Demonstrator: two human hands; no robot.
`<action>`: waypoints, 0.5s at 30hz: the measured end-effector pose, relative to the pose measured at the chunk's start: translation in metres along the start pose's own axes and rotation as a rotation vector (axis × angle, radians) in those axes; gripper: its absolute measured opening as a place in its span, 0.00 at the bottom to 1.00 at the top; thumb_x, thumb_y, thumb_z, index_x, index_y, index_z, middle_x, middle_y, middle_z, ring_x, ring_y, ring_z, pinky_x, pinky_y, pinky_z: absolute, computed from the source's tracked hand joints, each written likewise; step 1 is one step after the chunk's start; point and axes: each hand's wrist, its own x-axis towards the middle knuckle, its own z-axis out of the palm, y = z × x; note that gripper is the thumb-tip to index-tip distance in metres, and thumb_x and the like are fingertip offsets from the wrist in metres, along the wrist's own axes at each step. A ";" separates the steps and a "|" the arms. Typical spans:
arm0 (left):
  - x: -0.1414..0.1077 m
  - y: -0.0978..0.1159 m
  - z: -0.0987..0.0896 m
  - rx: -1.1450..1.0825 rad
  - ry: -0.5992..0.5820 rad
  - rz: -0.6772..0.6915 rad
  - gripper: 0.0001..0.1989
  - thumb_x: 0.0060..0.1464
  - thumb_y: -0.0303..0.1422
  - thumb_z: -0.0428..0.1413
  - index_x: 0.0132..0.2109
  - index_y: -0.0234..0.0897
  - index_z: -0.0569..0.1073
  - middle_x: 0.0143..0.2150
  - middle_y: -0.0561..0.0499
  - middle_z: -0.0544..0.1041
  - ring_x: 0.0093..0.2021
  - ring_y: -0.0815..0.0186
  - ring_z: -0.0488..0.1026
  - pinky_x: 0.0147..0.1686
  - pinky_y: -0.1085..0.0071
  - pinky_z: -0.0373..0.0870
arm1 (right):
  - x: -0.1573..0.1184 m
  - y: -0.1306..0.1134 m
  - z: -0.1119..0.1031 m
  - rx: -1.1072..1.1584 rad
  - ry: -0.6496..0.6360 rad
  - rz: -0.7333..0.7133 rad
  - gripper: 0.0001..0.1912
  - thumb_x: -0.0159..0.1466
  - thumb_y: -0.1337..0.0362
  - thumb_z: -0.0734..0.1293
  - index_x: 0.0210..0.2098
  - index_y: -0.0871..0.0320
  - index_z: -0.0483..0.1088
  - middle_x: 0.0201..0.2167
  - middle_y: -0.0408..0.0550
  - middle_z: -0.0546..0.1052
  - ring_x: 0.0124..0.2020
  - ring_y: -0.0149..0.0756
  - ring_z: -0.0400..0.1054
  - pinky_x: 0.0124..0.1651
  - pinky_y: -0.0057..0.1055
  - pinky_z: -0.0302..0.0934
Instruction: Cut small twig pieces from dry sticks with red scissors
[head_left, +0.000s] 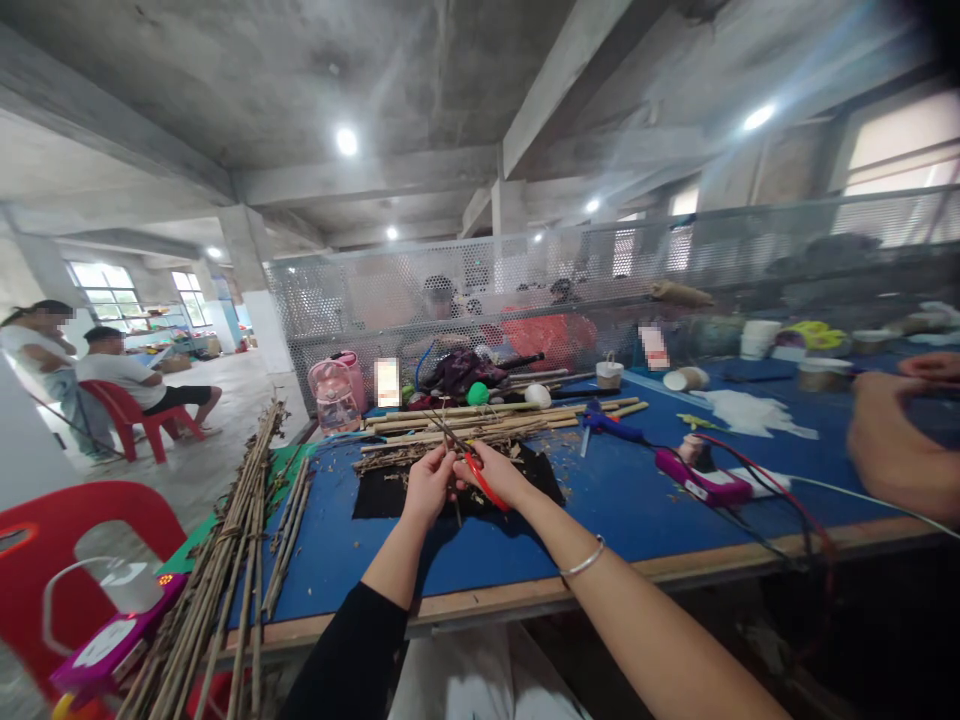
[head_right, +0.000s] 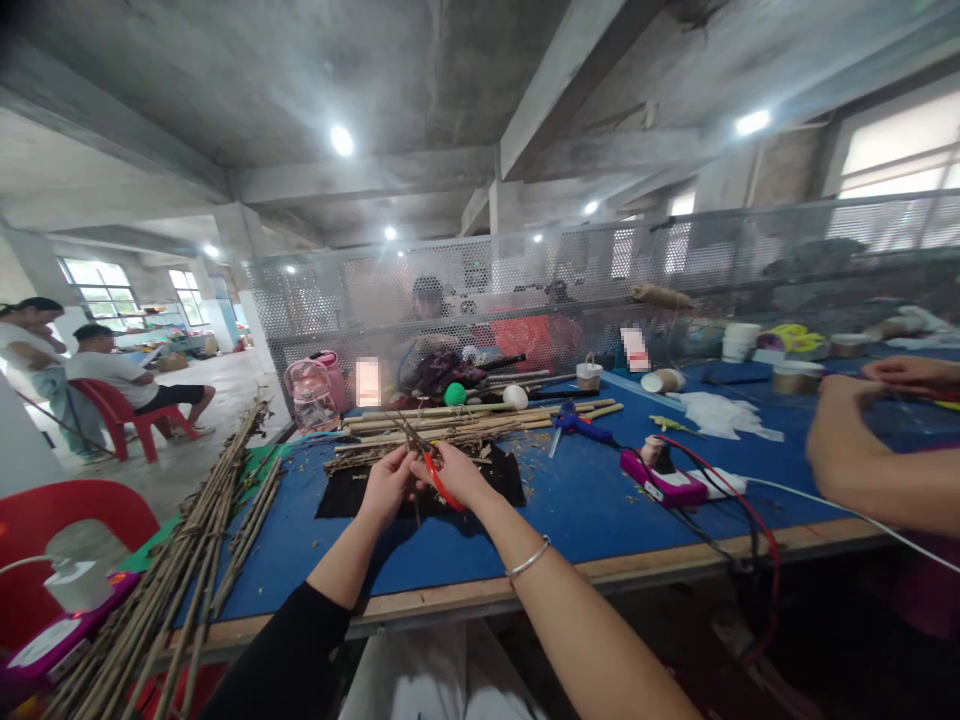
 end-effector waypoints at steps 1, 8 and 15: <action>0.000 0.000 0.000 -0.006 -0.004 0.004 0.26 0.47 0.43 0.55 0.51 0.35 0.68 0.24 0.53 0.71 0.19 0.72 0.67 0.13 0.80 0.58 | 0.001 -0.001 0.000 -0.004 0.007 0.001 0.19 0.55 0.49 0.64 0.38 0.56 0.65 0.32 0.45 0.74 0.30 0.32 0.68 0.34 0.27 0.58; -0.001 0.000 0.001 -0.016 -0.022 0.031 0.24 0.47 0.42 0.55 0.49 0.33 0.70 0.22 0.54 0.70 0.18 0.74 0.65 0.13 0.81 0.58 | 0.001 -0.009 0.001 -0.185 0.069 0.026 0.20 0.56 0.47 0.62 0.38 0.56 0.66 0.32 0.47 0.74 0.32 0.34 0.68 0.34 0.27 0.55; 0.001 -0.002 0.004 0.034 0.062 0.022 0.23 0.48 0.41 0.54 0.49 0.32 0.71 0.23 0.53 0.72 0.15 0.75 0.62 0.13 0.79 0.61 | 0.000 -0.018 0.007 -0.312 0.098 0.108 0.22 0.57 0.45 0.61 0.38 0.58 0.67 0.32 0.49 0.74 0.32 0.36 0.68 0.29 0.26 0.51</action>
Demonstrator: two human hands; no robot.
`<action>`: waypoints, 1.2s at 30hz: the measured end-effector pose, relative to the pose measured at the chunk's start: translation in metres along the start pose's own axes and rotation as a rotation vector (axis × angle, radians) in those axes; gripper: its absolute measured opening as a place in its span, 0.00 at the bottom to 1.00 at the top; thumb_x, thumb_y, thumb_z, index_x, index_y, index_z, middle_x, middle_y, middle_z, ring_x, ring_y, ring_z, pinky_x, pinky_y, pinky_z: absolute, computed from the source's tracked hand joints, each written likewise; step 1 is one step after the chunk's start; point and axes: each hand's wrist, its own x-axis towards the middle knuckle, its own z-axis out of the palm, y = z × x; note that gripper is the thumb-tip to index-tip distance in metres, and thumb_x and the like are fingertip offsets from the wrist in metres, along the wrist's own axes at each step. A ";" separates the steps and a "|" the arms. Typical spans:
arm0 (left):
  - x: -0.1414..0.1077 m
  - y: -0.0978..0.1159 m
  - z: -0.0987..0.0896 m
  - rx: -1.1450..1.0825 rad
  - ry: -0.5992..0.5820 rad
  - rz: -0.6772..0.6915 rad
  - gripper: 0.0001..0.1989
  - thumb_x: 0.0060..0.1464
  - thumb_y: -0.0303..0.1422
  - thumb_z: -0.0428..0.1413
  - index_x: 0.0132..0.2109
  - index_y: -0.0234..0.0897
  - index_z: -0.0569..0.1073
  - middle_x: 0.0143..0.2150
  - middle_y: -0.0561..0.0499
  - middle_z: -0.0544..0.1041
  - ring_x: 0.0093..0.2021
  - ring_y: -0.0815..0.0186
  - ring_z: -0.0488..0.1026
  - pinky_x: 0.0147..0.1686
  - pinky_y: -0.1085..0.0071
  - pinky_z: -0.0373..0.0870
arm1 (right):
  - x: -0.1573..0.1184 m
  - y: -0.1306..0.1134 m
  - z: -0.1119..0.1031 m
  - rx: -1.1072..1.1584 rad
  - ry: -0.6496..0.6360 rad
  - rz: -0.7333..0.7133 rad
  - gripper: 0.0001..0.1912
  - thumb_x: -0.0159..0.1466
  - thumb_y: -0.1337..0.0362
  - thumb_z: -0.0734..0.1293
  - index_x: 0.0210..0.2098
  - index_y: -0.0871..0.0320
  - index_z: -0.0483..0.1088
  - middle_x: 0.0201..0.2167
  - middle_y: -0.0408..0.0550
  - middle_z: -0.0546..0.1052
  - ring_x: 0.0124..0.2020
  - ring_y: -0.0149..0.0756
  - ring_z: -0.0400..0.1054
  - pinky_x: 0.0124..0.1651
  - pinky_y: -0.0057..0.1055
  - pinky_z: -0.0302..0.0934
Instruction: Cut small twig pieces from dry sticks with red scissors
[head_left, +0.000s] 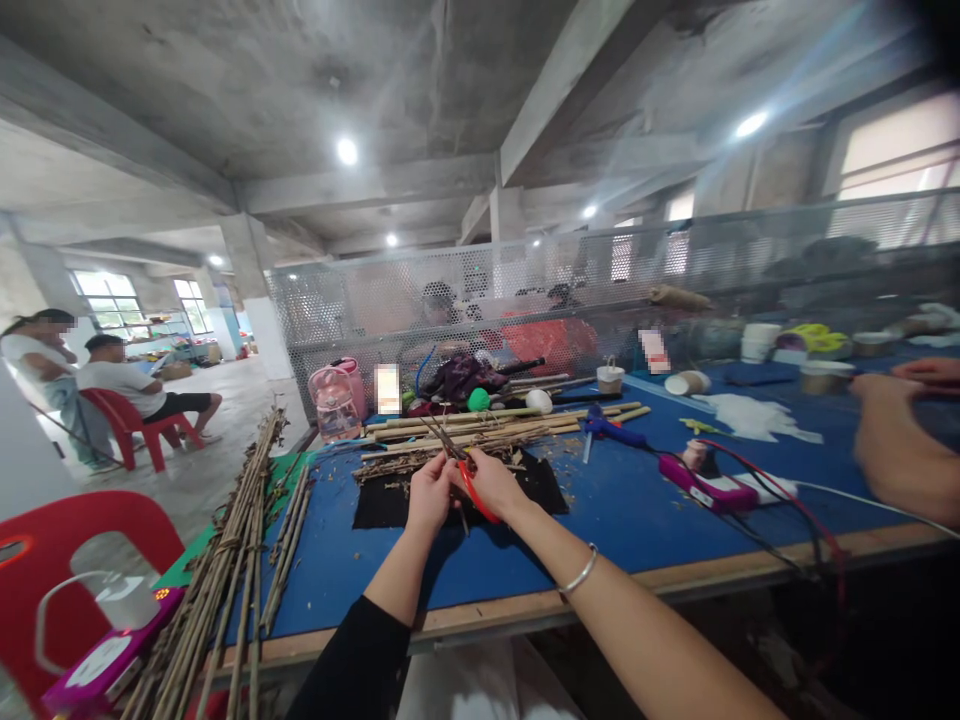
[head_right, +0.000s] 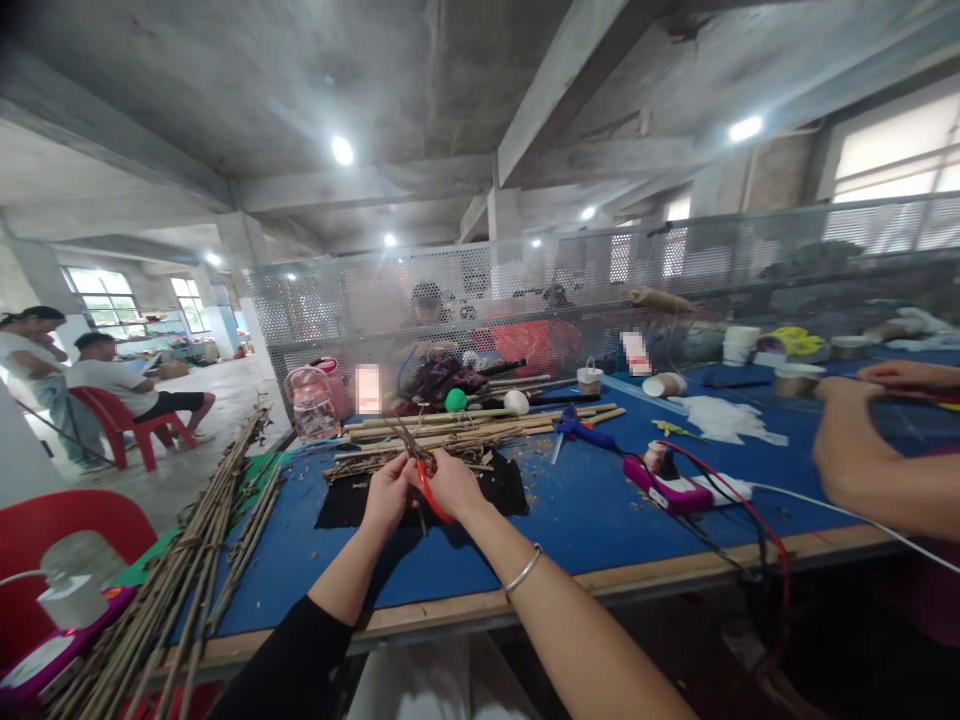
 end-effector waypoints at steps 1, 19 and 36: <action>0.000 0.000 0.001 0.007 0.011 0.001 0.23 0.48 0.41 0.54 0.49 0.32 0.71 0.22 0.54 0.71 0.15 0.75 0.62 0.13 0.79 0.61 | 0.000 0.000 0.000 -0.004 -0.003 0.005 0.22 0.57 0.45 0.61 0.38 0.58 0.67 0.32 0.49 0.75 0.32 0.36 0.68 0.29 0.26 0.50; -0.005 0.001 0.001 0.129 -0.008 -0.100 0.16 0.49 0.42 0.52 0.35 0.32 0.72 0.17 0.54 0.68 0.15 0.72 0.67 0.09 0.81 0.53 | -0.003 0.016 -0.010 -0.084 -0.098 0.037 0.25 0.53 0.41 0.61 0.31 0.58 0.72 0.29 0.51 0.76 0.28 0.35 0.69 0.27 0.25 0.52; -0.001 -0.002 -0.001 -0.004 0.004 -0.181 0.22 0.49 0.43 0.52 0.45 0.30 0.70 0.20 0.54 0.69 0.16 0.74 0.65 0.13 0.80 0.53 | -0.002 0.018 -0.011 -0.228 -0.009 0.127 0.29 0.52 0.37 0.59 0.30 0.56 0.74 0.31 0.54 0.77 0.35 0.41 0.71 0.34 0.29 0.58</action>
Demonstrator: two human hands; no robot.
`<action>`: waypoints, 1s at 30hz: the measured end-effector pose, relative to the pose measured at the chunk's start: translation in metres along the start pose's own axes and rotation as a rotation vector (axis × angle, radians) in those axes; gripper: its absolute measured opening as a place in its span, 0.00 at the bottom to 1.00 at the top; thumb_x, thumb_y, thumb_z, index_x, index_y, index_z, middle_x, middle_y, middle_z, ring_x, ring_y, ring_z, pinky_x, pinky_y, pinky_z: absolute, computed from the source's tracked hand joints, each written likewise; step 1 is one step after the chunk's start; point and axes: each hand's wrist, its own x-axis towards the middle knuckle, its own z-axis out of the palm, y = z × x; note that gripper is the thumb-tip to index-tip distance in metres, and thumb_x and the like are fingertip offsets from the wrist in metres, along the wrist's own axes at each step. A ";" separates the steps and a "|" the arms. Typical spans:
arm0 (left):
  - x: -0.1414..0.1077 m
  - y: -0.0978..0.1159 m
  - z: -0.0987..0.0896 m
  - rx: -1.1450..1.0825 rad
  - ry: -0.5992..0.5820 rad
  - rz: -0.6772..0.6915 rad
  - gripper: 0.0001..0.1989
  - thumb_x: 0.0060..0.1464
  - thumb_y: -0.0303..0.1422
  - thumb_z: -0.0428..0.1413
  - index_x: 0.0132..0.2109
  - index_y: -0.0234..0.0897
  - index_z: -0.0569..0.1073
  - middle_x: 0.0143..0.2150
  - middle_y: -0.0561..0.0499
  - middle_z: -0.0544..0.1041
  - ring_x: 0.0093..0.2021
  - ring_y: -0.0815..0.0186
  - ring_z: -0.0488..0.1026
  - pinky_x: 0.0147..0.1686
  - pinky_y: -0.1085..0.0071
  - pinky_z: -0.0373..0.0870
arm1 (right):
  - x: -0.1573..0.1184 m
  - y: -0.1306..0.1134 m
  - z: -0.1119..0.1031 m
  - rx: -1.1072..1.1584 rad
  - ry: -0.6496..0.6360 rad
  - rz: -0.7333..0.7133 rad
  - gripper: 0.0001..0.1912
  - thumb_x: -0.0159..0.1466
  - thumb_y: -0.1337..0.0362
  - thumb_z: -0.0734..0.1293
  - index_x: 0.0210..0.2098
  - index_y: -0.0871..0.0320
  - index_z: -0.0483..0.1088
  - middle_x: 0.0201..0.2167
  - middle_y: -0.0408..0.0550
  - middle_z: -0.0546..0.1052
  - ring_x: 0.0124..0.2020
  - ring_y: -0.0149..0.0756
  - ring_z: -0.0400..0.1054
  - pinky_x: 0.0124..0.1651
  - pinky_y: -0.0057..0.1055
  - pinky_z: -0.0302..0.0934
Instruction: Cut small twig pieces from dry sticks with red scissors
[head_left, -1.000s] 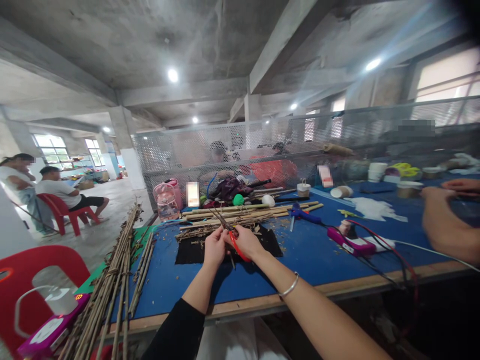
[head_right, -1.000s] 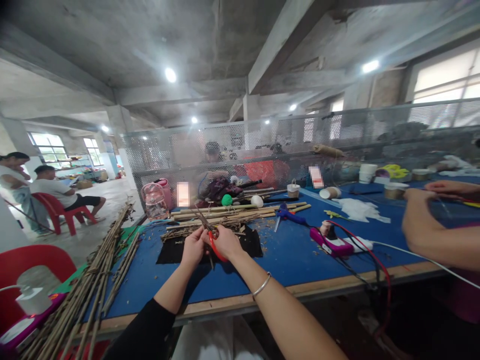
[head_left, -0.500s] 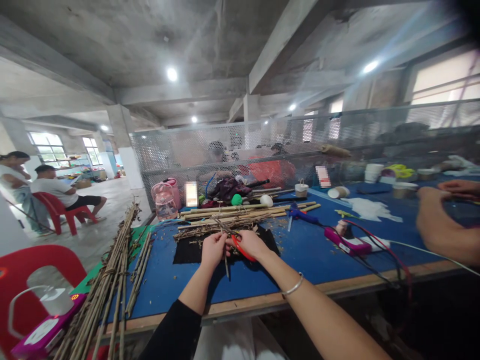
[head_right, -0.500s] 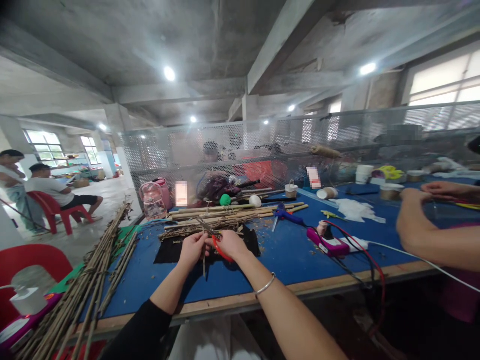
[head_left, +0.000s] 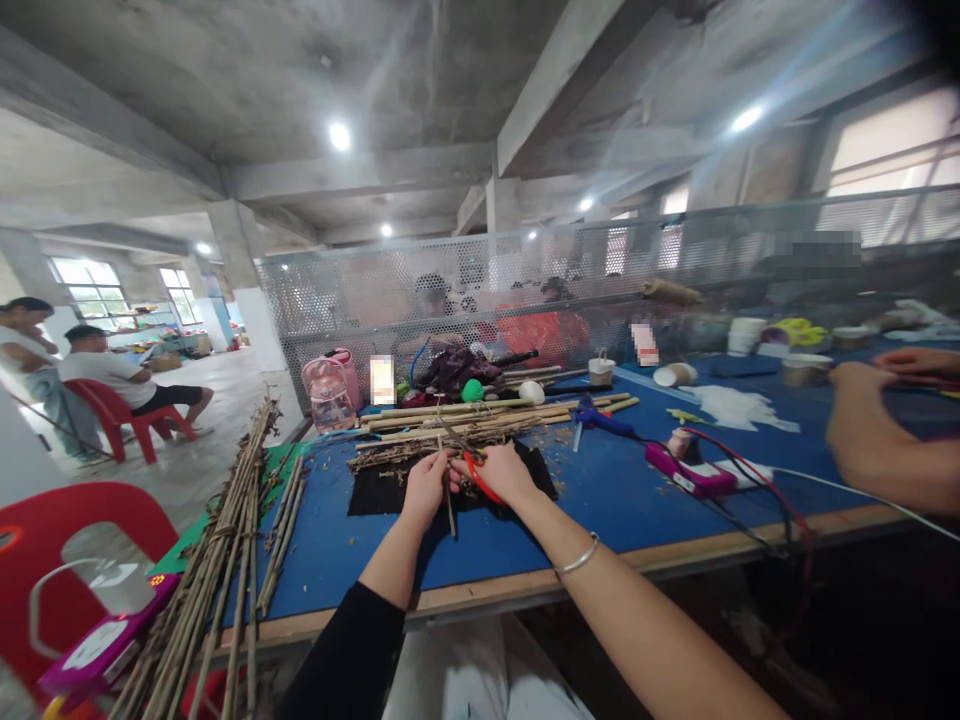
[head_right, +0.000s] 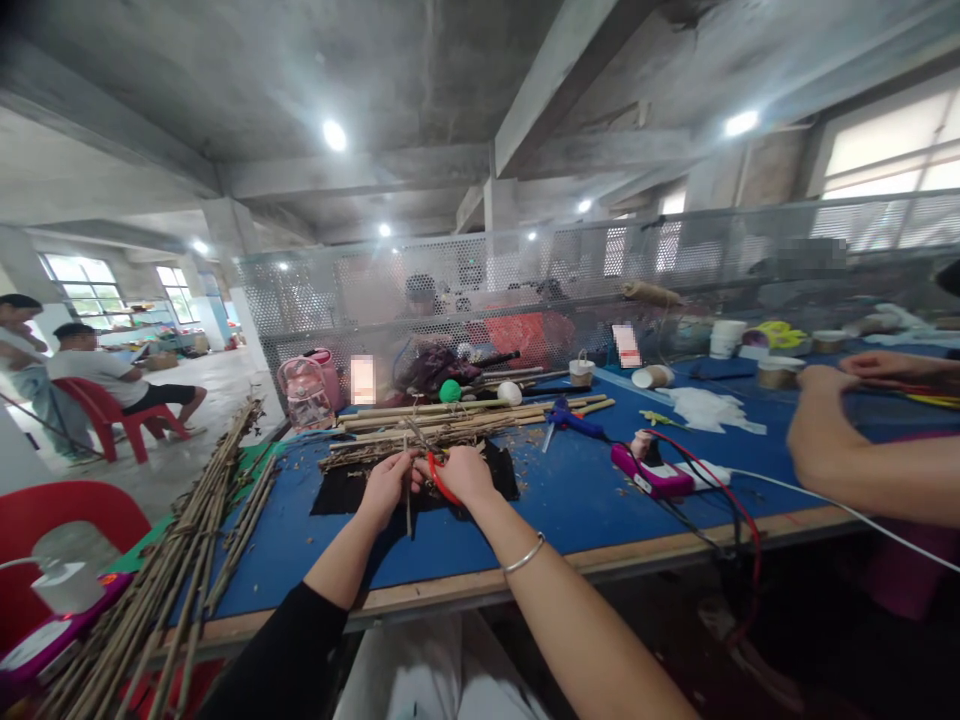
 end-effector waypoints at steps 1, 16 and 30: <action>0.001 -0.001 0.000 -0.014 0.000 -0.005 0.22 0.49 0.44 0.52 0.45 0.31 0.70 0.20 0.55 0.69 0.16 0.74 0.65 0.14 0.80 0.53 | 0.000 0.000 0.000 0.029 0.009 -0.003 0.29 0.52 0.38 0.59 0.30 0.57 0.73 0.30 0.54 0.76 0.34 0.40 0.70 0.34 0.28 0.58; 0.001 -0.004 -0.001 -0.016 -0.062 0.130 0.20 0.44 0.42 0.56 0.41 0.32 0.72 0.21 0.55 0.69 0.17 0.75 0.61 0.17 0.79 0.57 | -0.001 -0.001 0.004 -0.010 0.032 -0.118 0.29 0.50 0.39 0.63 0.35 0.59 0.70 0.36 0.52 0.73 0.40 0.40 0.67 0.40 0.29 0.56; 0.000 -0.004 -0.002 0.040 -0.020 0.146 0.23 0.43 0.42 0.58 0.44 0.31 0.74 0.19 0.55 0.68 0.15 0.77 0.57 0.14 0.80 0.53 | -0.001 -0.001 0.001 0.043 -0.020 -0.197 0.26 0.52 0.41 0.63 0.34 0.59 0.68 0.34 0.51 0.74 0.36 0.38 0.68 0.36 0.28 0.56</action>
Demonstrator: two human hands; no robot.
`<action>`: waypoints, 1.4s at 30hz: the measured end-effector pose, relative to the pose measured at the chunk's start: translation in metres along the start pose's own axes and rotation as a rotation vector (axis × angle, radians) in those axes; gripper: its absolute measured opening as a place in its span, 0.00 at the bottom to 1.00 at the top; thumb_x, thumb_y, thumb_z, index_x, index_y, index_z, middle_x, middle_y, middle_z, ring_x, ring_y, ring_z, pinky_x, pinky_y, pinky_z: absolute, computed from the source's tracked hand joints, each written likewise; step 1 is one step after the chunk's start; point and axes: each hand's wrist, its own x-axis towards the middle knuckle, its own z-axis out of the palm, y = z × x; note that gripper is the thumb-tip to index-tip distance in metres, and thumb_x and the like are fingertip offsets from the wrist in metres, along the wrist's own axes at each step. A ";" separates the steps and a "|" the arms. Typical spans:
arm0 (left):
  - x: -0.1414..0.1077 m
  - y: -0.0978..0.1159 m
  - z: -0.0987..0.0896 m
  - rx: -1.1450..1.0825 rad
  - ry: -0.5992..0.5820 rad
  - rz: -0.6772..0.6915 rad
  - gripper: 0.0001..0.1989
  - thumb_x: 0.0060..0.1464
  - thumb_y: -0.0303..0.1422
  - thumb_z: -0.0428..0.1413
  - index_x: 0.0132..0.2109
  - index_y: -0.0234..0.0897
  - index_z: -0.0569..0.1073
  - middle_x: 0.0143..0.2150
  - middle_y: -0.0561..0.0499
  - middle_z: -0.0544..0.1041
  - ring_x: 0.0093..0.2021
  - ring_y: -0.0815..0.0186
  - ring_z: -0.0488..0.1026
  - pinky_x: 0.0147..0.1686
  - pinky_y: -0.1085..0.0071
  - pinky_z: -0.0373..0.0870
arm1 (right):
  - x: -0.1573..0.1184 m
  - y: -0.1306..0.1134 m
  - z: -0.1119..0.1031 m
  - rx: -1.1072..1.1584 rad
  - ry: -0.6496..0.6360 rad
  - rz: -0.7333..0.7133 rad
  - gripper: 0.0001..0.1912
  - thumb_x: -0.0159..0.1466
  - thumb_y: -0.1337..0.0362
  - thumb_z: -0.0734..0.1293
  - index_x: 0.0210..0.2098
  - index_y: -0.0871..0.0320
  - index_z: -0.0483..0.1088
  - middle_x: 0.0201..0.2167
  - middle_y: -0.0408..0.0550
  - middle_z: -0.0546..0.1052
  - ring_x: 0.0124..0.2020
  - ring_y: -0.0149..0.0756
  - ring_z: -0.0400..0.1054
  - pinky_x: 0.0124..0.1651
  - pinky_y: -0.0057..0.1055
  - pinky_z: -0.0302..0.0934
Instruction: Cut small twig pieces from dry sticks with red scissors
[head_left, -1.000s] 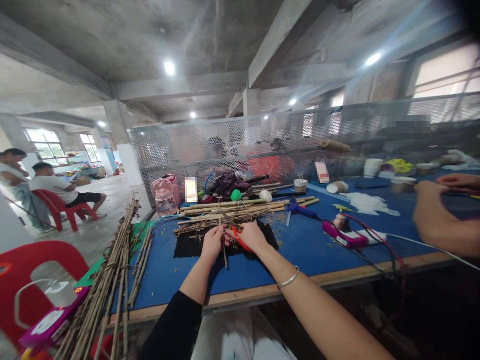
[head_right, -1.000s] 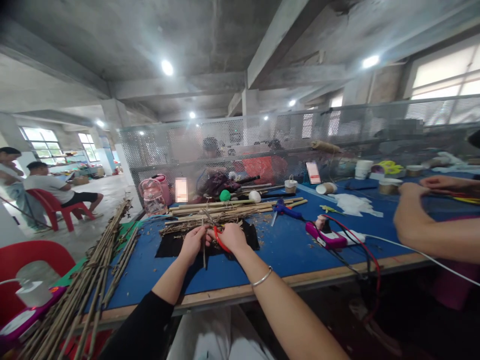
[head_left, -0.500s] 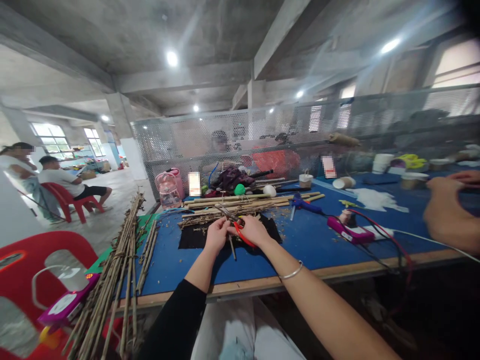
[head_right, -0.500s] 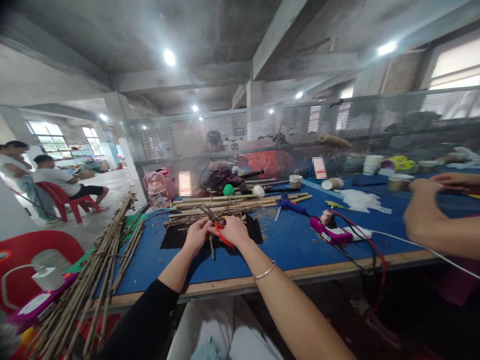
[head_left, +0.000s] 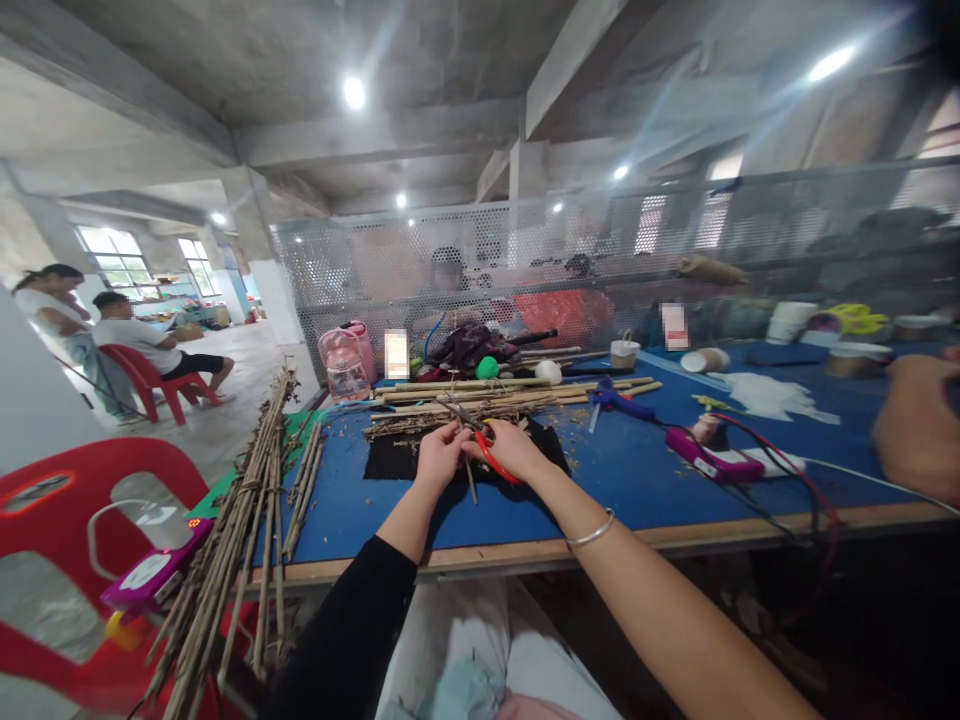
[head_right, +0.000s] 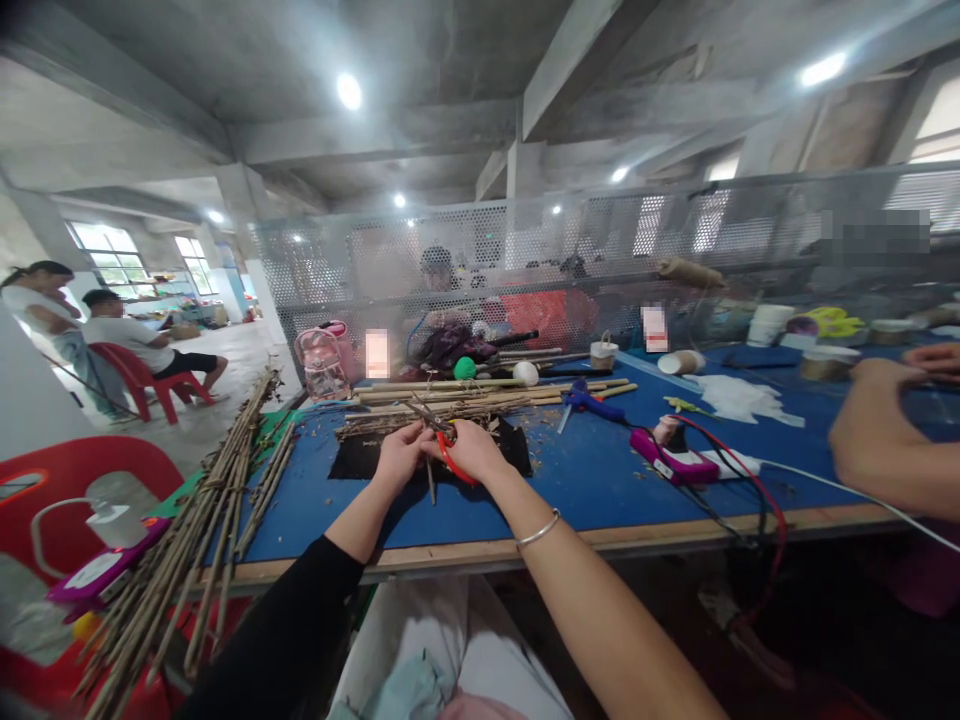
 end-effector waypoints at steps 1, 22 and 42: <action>0.000 0.000 0.000 -0.002 -0.004 0.000 0.23 0.43 0.42 0.58 0.44 0.31 0.74 0.19 0.55 0.68 0.15 0.77 0.57 0.14 0.80 0.53 | 0.000 -0.001 0.000 0.010 -0.023 0.015 0.25 0.53 0.41 0.62 0.34 0.58 0.68 0.33 0.50 0.74 0.34 0.37 0.68 0.34 0.27 0.55; 0.001 -0.002 -0.003 0.047 0.031 0.018 0.21 0.45 0.40 0.56 0.45 0.33 0.75 0.19 0.54 0.69 0.16 0.74 0.61 0.15 0.78 0.56 | -0.003 -0.003 -0.002 0.044 -0.063 0.049 0.25 0.53 0.40 0.61 0.32 0.56 0.73 0.30 0.50 0.76 0.31 0.38 0.69 0.28 0.25 0.51; -0.002 0.005 0.001 -0.018 -0.011 -0.036 0.13 0.48 0.41 0.53 0.27 0.33 0.68 0.20 0.55 0.68 0.17 0.75 0.62 0.16 0.79 0.59 | -0.004 0.002 0.005 -0.021 -0.043 0.097 0.28 0.52 0.38 0.60 0.37 0.55 0.68 0.34 0.48 0.75 0.34 0.38 0.69 0.31 0.26 0.54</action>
